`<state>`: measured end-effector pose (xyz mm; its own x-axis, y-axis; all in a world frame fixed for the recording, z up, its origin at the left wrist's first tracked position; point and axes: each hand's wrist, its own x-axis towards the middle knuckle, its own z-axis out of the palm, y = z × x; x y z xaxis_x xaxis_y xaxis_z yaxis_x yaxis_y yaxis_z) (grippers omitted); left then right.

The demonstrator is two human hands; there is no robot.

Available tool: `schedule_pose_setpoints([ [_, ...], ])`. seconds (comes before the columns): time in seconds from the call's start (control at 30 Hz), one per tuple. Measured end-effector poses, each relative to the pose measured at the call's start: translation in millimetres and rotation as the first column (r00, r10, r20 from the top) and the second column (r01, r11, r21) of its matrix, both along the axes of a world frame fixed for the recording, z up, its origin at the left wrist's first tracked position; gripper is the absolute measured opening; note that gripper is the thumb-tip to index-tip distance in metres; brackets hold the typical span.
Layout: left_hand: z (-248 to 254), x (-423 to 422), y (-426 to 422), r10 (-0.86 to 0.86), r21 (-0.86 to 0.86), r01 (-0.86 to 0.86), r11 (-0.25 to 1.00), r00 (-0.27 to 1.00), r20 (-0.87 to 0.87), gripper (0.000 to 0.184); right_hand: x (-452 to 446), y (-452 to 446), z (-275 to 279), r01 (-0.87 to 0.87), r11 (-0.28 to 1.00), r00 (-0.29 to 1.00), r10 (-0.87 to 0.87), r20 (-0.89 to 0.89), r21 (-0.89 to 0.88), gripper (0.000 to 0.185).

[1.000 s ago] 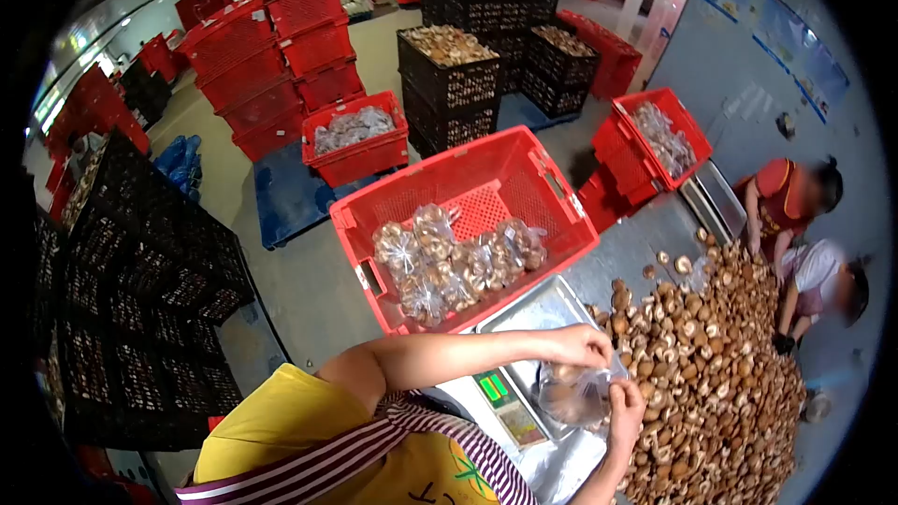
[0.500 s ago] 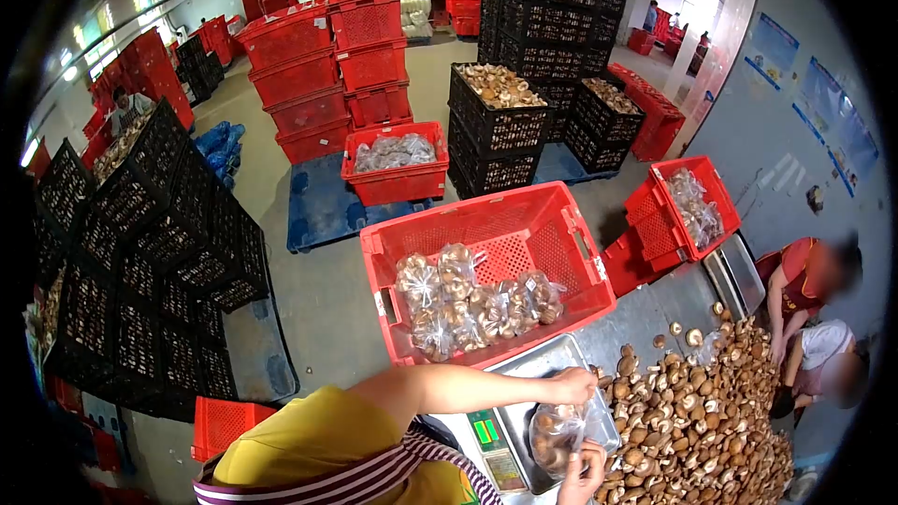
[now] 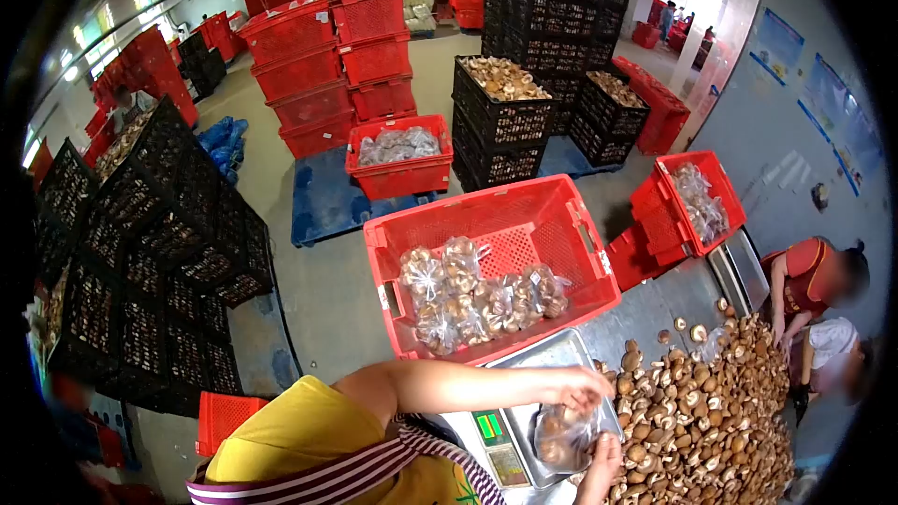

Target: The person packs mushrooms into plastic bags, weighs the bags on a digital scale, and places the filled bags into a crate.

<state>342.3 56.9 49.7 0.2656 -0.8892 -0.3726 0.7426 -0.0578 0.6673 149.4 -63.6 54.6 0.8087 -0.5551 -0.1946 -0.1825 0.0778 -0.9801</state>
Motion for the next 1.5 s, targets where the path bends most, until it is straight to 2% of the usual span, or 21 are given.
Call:
schedule_pose_setpoints([
  [0.03, -30, 11, -10, 0.079, -0.067, -0.094, 0.993, 0.977, -0.197, 0.034, -5, -4, -5, -0.072, 0.953, 0.985, 0.021, -0.173, -0.293, 0.018],
  [0.07, -40, 19, -16, 0.13, -0.04, -0.147, 0.988, 0.952, -0.275, 0.038, -10, 13, 0, -0.147, 0.683, 0.989, 0.083, -0.124, -0.715, 0.015],
  [0.1, -43, 24, -20, 0.181, -0.006, -0.196, 0.981, 0.918, -0.352, 0.042, -7, 27, 20, -0.145, 0.211, 0.904, 0.425, -0.043, -0.967, 0.016],
  [0.17, -37, 13, -13, 0.175, 0.004, -0.189, 0.982, 0.9, -0.398, 0.05, -13, 63, 42, -0.217, 0.44, 0.923, 0.383, -0.037, -0.872, 0.02],
  [0.27, -46, -13, -13, 0.169, -0.333, -0.076, 0.94, 0.951, 0.258, 0.058, -17, 38, 34, -0.096, 0.843, 0.988, 0.147, 0.054, -0.529, 0.01],
  [0.3, -24, -16, -1, 0.166, -0.186, -0.005, 0.982, 0.48, 0.862, 0.06, -14, 31, 32, -0.017, 0.926, 0.995, 0.054, 0.087, -0.378, 0.01],
  [0.37, -20, -36, 15, 0.218, -0.217, 0.02, 0.976, -0.123, 0.968, 0.061, 10, 53, 65, 0.062, 0.98, 0.994, -0.042, 0.105, -0.191, 0.006],
  [0.5, -64, -2, 13, 0.167, -0.175, 0.088, 0.981, 0.093, 0.982, 0.049, 43, 69, 68, -0.127, 0.932, 0.958, 0.205, 0.203, -0.34, 0.02],
  [0.7, -13, 102, 93, 0.159, 0.021, -0.261, 0.965, 0.648, 0.745, 0.024, 25, -2, 67, 0.133, 0.927, 0.983, -0.079, 0.166, -0.35, 0.036],
  [0.83, -43, 209, 137, -0.092, 0.206, -0.376, 0.904, 0.299, 0.95, 0.017, 3, -30, 53, 0.275, 0.878, 0.961, -0.256, 0.101, -0.393, 0.031],
  [0.87, -52, 228, 147, -0.162, 0.285, -0.383, 0.879, 0.321, 0.933, 0.016, -4, -38, 39, 0.296, 0.864, 0.954, -0.289, 0.079, -0.407, 0.03],
  [0.97, -78, 278, 158, -0.431, 0.358, -0.444, 0.822, -0.071, 0.9, 0.025, -17, -46, 18, 0.337, 0.908, 0.932, -0.359, -0.05, -0.248, 0.03],
  [1.0, -108, 300, 166, -0.506, 0.354, -0.463, 0.812, -0.259, 0.823, 0.027, -21, -50, 15, 0.303, 0.897, 0.92, -0.364, -0.146, -0.321, 0.03],
  [1.03, -117, 309, 163, -0.626, 0.456, -0.481, 0.749, -0.288, 0.725, 0.03, -27, -51, -2, 0.385, 0.904, 0.911, -0.404, -0.077, -0.186, 0.027],
  [1.07, -138, 324, 166, -0.709, 0.552, -0.464, 0.693, -0.301, 0.637, 0.03, -40, -59, -27, 0.387, 0.875, 0.904, -0.423, -0.069, -0.291, 0.026],
  [1.1, -209, 358, 194, -0.582, 0.369, -0.45, 0.813, -0.631, 0.513, 0.029, -59, -67, -48, 0.373, 0.843, 0.898, -0.434, -0.08, -0.388, 0.024],
  [1.13, -208, 358, 192, -0.745, 0.628, -0.404, 0.665, -0.416, 0.521, 0.03, -78, -71, -59, 0.416, 0.793, 0.855, -0.508, -0.106, -0.444, 0.023],
  [1.2, -179, 331, 176, -0.906, 0.883, -0.243, 0.401, -0.25, 0.343, 0.053, -115, -75, -56, 0.476, 0.69, 0.751, -0.642, -0.155, -0.545, 0.021],
  [1.23, -226, 339, 198, -0.914, 0.815, -0.414, 0.405, -0.218, 0.343, 0.052, -135, -77, -51, 0.496, 0.629, 0.686, -0.706, -0.174, -0.599, 0.02],
  [1.33, -229, 331, 196, -0.902, 0.772, -0.496, 0.397, -0.367, 0.229, 0.048, -236, -84, -77, 0.671, 0.397, 0.367, -0.912, -0.185, -0.626, 0.018],
  [1.5, -177, 304, 176, -0.886, 0.707, -0.548, 0.447, -0.16, 0.436, 0.045, -388, -86, -63, 0.538, -0.159, -0.056, -0.987, 0.153, -0.828, 0.025],
])
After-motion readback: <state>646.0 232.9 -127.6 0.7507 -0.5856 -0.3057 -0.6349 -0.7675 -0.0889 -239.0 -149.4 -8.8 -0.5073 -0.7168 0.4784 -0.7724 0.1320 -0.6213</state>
